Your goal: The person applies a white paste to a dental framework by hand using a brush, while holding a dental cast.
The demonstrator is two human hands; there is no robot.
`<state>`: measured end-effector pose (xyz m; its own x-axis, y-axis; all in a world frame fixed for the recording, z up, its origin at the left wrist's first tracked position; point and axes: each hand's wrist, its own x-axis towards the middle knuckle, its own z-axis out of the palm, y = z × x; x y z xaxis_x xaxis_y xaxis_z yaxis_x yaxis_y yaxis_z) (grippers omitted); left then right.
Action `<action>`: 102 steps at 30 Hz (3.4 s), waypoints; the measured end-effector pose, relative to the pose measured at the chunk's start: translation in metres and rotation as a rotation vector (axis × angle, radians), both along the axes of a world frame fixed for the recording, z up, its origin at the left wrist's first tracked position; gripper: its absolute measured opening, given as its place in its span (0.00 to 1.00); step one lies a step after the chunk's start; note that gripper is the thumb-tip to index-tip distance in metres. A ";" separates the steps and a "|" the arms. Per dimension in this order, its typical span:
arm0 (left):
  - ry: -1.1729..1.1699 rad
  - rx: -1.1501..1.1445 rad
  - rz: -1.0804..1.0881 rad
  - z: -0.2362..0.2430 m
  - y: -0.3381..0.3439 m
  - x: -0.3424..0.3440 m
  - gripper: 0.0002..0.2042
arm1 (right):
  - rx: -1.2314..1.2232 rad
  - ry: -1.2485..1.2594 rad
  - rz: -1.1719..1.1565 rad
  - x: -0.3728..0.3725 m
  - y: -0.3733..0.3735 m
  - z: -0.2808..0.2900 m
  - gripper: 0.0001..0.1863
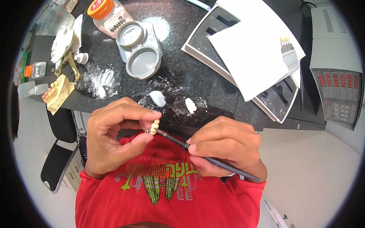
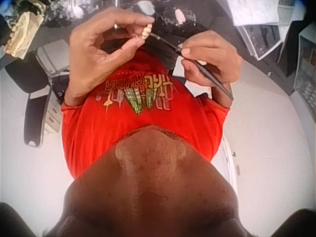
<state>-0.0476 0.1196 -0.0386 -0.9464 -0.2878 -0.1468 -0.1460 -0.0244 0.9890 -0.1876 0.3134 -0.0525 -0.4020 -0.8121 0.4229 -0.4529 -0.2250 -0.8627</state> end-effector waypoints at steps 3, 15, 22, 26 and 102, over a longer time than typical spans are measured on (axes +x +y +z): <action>-0.002 -0.003 -0.001 0.000 0.000 0.000 0.17 | 0.005 0.003 0.002 0.000 0.000 0.000 0.13; -0.001 -0.011 -0.001 0.001 0.000 0.000 0.17 | -0.001 -0.024 -0.015 0.001 0.002 0.000 0.13; -0.016 0.029 -0.001 0.001 0.000 0.002 0.16 | -0.085 -0.085 -0.106 0.005 0.012 0.000 0.16; 0.020 0.065 0.011 0.001 0.000 0.005 0.15 | -0.208 -0.006 -0.204 -0.012 0.017 0.028 0.11; 0.044 0.076 0.078 -0.002 -0.011 0.010 0.15 | -0.135 0.120 -0.061 0.015 -0.028 -0.007 0.11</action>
<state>-0.0381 0.1084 -0.0406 -0.9275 -0.3505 -0.1301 -0.0975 -0.1092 0.9892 -0.1721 0.2851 -0.0599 -0.3885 -0.7207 0.5742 -0.5674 -0.3039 -0.7653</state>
